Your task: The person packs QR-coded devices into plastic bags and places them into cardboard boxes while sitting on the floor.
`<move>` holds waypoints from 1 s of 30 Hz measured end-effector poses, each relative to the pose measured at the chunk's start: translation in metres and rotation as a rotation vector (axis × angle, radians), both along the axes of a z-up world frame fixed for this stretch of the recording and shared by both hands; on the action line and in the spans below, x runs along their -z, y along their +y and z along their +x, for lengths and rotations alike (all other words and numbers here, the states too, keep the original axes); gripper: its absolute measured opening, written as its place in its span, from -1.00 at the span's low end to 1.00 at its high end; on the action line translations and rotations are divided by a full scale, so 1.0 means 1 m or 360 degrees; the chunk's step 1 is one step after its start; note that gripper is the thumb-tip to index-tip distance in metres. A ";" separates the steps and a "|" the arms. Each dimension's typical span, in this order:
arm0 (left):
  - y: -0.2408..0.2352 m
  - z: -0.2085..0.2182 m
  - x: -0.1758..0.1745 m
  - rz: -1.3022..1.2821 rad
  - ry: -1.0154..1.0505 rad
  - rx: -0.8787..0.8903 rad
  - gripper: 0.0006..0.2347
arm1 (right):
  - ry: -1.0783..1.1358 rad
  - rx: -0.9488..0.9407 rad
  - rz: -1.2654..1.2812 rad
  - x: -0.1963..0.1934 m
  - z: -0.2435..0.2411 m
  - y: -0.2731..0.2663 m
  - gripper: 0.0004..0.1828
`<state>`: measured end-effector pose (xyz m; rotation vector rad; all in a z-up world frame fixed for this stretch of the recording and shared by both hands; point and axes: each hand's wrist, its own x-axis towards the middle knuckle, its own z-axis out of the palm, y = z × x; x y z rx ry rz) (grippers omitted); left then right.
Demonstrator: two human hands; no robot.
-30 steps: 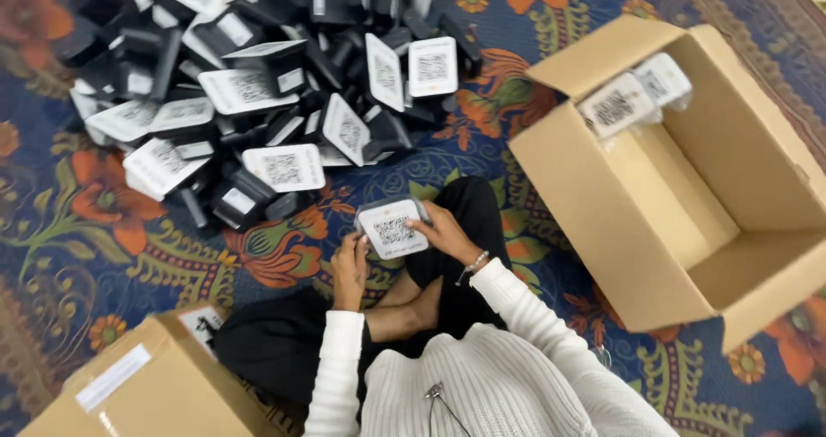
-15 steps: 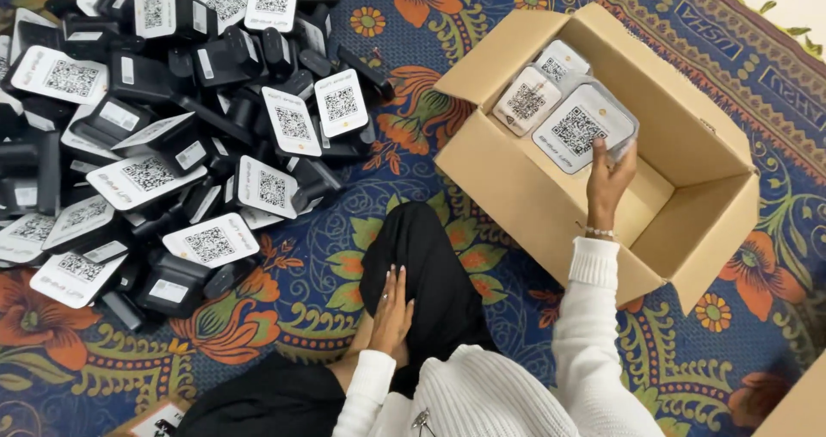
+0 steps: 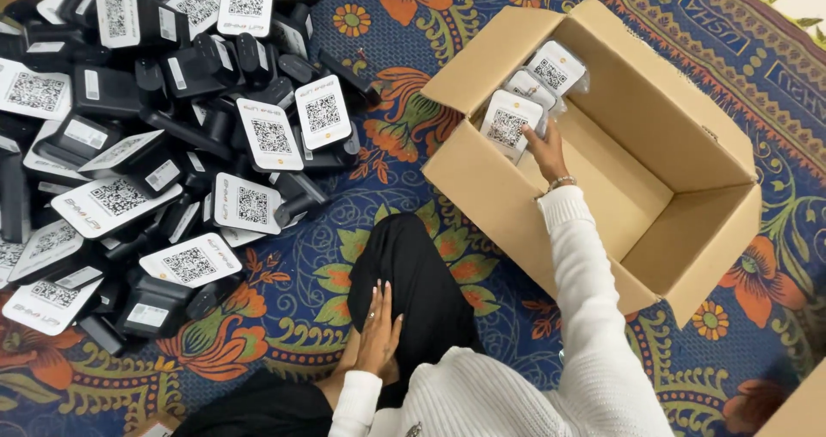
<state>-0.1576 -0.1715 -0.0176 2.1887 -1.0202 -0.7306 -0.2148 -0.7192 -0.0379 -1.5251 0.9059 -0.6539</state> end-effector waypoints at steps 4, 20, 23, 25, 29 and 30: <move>0.000 0.000 -0.002 0.0064 0.0022 -0.0005 -0.36 | -0.0310 -0.0040 0.0536 -0.003 0.007 0.007 -0.36; -0.001 -0.003 -0.005 0.0115 -0.0044 -0.0012 -0.38 | 0.0378 -0.0454 -0.0790 0.081 0.012 -0.037 -0.34; 0.000 -0.002 -0.004 0.0115 -0.0038 -0.0022 -0.37 | 0.0868 -0.0521 -0.0436 0.072 0.012 -0.035 -0.44; 0.003 -0.003 -0.002 0.0088 -0.0043 0.0011 -0.36 | 0.1234 -0.0603 -0.0370 0.082 0.013 -0.041 -0.34; 0.009 0.001 0.002 0.0019 -0.0057 -0.0025 -0.35 | 0.1521 -0.0554 -0.0451 0.078 -0.021 -0.031 -0.20; 0.012 0.002 0.000 -0.0014 -0.0030 -0.0005 -0.36 | 0.0948 -0.0080 -0.0195 0.035 -0.017 -0.002 -0.13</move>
